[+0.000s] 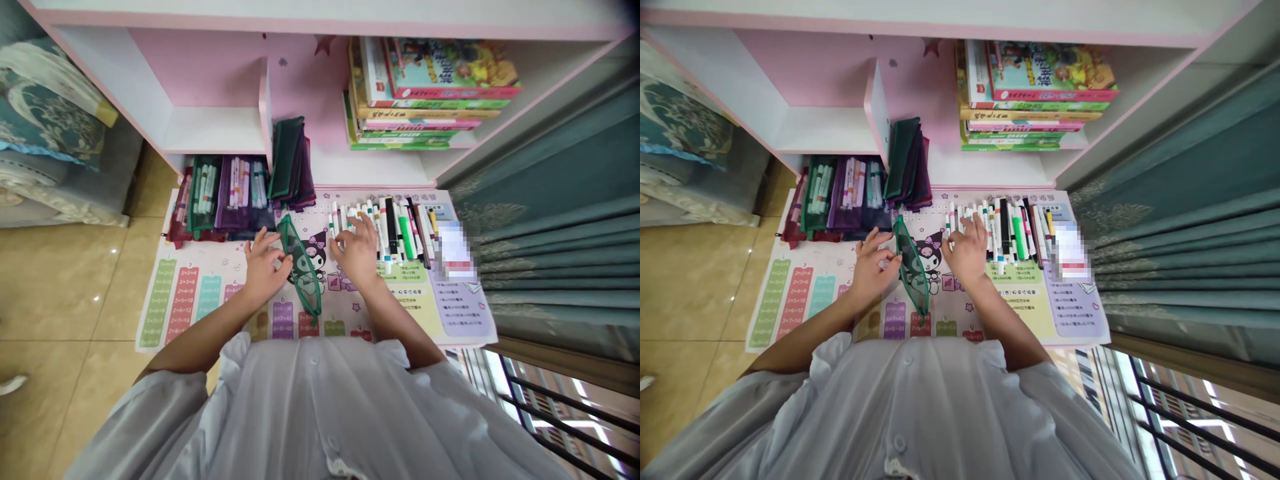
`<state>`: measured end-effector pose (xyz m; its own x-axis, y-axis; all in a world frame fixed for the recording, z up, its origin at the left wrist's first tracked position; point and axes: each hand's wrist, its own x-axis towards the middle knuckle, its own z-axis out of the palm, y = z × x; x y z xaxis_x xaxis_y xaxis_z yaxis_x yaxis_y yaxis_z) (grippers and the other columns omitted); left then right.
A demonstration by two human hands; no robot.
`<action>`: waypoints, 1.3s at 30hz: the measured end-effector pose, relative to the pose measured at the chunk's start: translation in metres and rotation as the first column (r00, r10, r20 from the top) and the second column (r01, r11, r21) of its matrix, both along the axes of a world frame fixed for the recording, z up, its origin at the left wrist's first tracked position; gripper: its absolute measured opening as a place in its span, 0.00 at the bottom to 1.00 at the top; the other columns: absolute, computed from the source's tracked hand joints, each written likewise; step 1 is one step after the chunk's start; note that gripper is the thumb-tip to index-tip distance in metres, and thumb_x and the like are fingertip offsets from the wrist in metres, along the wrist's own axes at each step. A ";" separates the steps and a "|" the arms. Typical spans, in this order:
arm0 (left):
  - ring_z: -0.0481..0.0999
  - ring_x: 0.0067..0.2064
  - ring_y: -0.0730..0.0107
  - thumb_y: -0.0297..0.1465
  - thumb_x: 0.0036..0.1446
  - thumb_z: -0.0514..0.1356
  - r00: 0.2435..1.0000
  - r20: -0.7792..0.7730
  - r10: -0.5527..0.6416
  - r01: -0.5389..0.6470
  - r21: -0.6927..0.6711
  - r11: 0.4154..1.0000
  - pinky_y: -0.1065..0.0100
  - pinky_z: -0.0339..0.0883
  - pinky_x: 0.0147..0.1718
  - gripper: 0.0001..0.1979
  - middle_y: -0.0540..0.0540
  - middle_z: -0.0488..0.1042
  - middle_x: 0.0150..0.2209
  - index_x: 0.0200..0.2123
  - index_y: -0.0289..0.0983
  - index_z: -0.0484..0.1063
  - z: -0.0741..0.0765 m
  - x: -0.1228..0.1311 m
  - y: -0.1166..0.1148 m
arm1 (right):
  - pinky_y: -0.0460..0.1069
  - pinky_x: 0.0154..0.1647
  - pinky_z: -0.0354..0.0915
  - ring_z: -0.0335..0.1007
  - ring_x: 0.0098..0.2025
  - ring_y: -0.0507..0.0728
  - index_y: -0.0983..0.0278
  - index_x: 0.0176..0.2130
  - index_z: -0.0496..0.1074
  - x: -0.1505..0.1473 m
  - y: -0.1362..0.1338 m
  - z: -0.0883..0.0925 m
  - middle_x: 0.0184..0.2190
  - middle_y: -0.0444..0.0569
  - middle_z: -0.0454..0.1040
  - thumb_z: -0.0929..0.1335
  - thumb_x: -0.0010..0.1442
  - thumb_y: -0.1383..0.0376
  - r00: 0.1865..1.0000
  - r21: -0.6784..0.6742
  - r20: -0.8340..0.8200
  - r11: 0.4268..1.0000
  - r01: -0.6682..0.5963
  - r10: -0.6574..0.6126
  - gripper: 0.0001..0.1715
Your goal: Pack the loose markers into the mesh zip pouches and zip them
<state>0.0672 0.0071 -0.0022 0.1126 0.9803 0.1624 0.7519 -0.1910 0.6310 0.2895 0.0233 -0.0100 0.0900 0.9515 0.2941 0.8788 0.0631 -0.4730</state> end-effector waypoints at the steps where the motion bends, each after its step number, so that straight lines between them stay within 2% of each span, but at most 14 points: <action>1: 0.61 0.68 0.49 0.33 0.57 0.61 1.000 0.005 -0.005 0.005 0.009 1.000 0.38 0.48 0.64 0.12 0.45 0.75 0.55 0.22 0.40 0.72 -0.001 0.000 0.000 | 0.69 0.68 0.53 0.51 0.70 0.73 0.65 0.27 0.77 0.001 0.003 -0.002 0.57 0.62 0.71 0.69 0.58 0.63 0.998 -0.029 0.057 0.999 0.023 -0.021 0.11; 6: 0.62 0.67 0.46 0.35 0.58 0.62 1.000 0.022 -0.020 0.019 0.049 0.999 0.36 0.48 0.63 0.11 0.45 0.75 0.55 0.23 0.40 0.73 -0.005 -0.002 0.000 | 0.74 0.67 0.48 0.45 0.71 0.78 0.68 0.29 0.78 -0.001 0.008 -0.013 0.62 0.64 0.66 0.69 0.57 0.63 0.977 -0.129 0.212 0.992 0.004 0.023 0.11; 11: 0.61 0.68 0.47 0.35 0.58 0.62 0.999 0.040 -0.017 0.015 0.055 0.998 0.37 0.47 0.64 0.11 0.44 0.75 0.56 0.24 0.40 0.73 -0.007 -0.004 -0.001 | 0.74 0.67 0.48 0.44 0.72 0.77 0.68 0.27 0.78 -0.004 0.007 -0.020 0.63 0.63 0.66 0.70 0.57 0.63 0.974 -0.125 0.226 0.992 -0.007 0.035 0.11; 15: 0.62 0.67 0.45 0.35 0.58 0.61 0.999 0.038 -0.034 0.031 0.057 0.998 0.35 0.49 0.61 0.11 0.44 0.75 0.55 0.24 0.40 0.74 -0.006 -0.004 -0.001 | 0.73 0.68 0.46 0.44 0.72 0.78 0.68 0.25 0.77 -0.004 0.010 -0.019 0.64 0.64 0.65 0.71 0.54 0.66 0.976 -0.177 0.212 0.984 -0.021 0.059 0.09; 18: 0.62 0.67 0.45 0.35 0.58 0.61 0.999 0.035 -0.037 0.035 0.056 0.998 0.35 0.49 0.61 0.11 0.43 0.76 0.55 0.24 0.40 0.73 -0.006 -0.004 -0.001 | 0.73 0.69 0.45 0.43 0.72 0.77 0.68 0.23 0.75 -0.007 0.006 -0.010 0.65 0.64 0.64 0.70 0.53 0.66 0.988 -0.159 0.152 0.987 -0.017 0.042 0.09; 21: 0.61 0.68 0.46 0.35 0.59 0.60 0.999 0.037 -0.034 0.031 0.060 0.998 0.35 0.48 0.62 0.11 0.43 0.75 0.55 0.24 0.40 0.73 -0.006 -0.004 -0.001 | 0.73 0.67 0.47 0.43 0.72 0.76 0.65 0.20 0.72 -0.014 -0.004 0.006 0.64 0.60 0.66 0.70 0.53 0.65 0.998 -0.099 0.027 0.994 -0.054 0.057 0.12; 24: 0.61 0.68 0.46 0.35 0.59 0.60 0.999 0.034 -0.026 0.024 0.061 0.998 0.36 0.47 0.63 0.12 0.44 0.75 0.56 0.24 0.40 0.73 -0.006 -0.004 -0.001 | 0.72 0.67 0.48 0.44 0.73 0.74 0.63 0.20 0.70 -0.025 -0.020 0.023 0.63 0.57 0.66 0.69 0.54 0.64 0.980 -0.028 -0.069 0.982 -0.187 0.185 0.13; 26: 0.61 0.68 0.47 0.35 0.58 0.60 0.999 0.030 -0.024 0.022 0.059 0.998 0.36 0.47 0.63 0.11 0.44 0.75 0.56 0.24 0.40 0.73 -0.005 -0.004 -0.001 | 0.72 0.67 0.49 0.44 0.73 0.73 0.62 0.20 0.70 -0.034 -0.028 0.031 0.64 0.56 0.66 0.68 0.54 0.65 0.959 -0.027 -0.092 0.962 -0.273 0.269 0.12; 30: 0.61 0.68 0.46 0.34 0.58 0.60 0.999 0.026 -0.031 0.030 0.064 0.998 0.36 0.48 0.63 0.11 0.44 0.76 0.56 0.24 0.40 0.74 -0.005 -0.004 -0.001 | 0.73 0.66 0.50 0.43 0.73 0.75 0.64 0.21 0.72 -0.051 -0.035 0.033 0.65 0.59 0.65 0.70 0.53 0.66 0.936 -0.144 -0.051 0.925 -0.352 0.348 0.10; 35: 0.61 0.68 0.48 0.34 0.58 0.59 0.999 0.018 -0.033 0.032 0.067 0.997 0.37 0.47 0.63 0.10 0.44 0.76 0.56 0.25 0.41 0.74 -0.005 -0.005 -0.001 | 0.74 0.66 0.50 0.44 0.72 0.76 0.66 0.28 0.79 -0.063 -0.032 0.025 0.65 0.62 0.65 0.71 0.55 0.66 0.930 -0.329 0.065 0.887 -0.323 0.362 0.07; 39: 0.61 0.68 0.47 0.35 0.59 0.59 0.999 0.020 -0.040 0.039 0.063 0.997 0.34 0.47 0.63 0.11 0.44 0.76 0.56 0.26 0.41 0.74 -0.005 -0.006 0.000 | 0.75 0.67 0.49 0.43 0.72 0.78 0.69 0.33 0.81 -0.068 -0.030 0.022 0.65 0.66 0.63 0.71 0.57 0.64 0.913 -0.393 0.110 0.861 -0.323 0.393 0.09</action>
